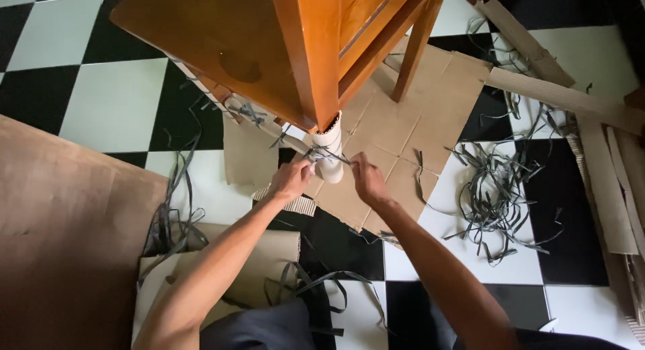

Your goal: Wrap the legs of a wooden chair with protective foam and secure them with plastic ties.

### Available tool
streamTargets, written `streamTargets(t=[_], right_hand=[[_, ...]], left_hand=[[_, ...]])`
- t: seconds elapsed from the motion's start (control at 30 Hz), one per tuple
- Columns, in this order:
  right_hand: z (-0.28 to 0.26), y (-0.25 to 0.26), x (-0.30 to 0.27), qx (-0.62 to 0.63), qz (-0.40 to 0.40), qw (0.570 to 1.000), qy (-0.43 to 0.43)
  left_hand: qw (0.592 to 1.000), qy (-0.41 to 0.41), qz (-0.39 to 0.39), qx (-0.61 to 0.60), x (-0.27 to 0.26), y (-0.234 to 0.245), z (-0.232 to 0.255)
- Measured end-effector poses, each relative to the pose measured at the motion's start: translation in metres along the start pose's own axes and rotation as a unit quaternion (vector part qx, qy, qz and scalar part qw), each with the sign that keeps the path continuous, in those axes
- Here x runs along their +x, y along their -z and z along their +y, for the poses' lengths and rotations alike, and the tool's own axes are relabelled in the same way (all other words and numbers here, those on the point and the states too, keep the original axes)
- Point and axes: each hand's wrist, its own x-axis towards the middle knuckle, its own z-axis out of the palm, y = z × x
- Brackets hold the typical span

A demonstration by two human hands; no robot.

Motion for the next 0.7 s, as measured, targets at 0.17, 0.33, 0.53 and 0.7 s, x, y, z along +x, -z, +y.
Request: streamTargets(t=[0.17, 0.33, 0.53, 0.7], right_hand=[[-0.024, -0.002, -0.017, 0.062, 0.000, 0.994, -0.086], [-0.032, -0.017, -0.025, 0.112, 0.053, 0.981, -0.150], [-0.033, -0.051, -0.036, 0.207, 0.104, 0.960, -0.156], [-0.034, -0.060, -0.041, 0.236, 0.096, 0.952, -0.168]], left_hand=[[0.993, 0.037, -0.027, -0.113, -0.002, -0.015, 0.000], [0.987, 0.086, -0.033, -0.130, 0.016, -0.030, -0.008], [0.981, 0.154, -0.044, -0.114, 0.026, -0.061, -0.003], [0.960, 0.185, 0.021, -0.209, 0.020, -0.075, 0.008]])
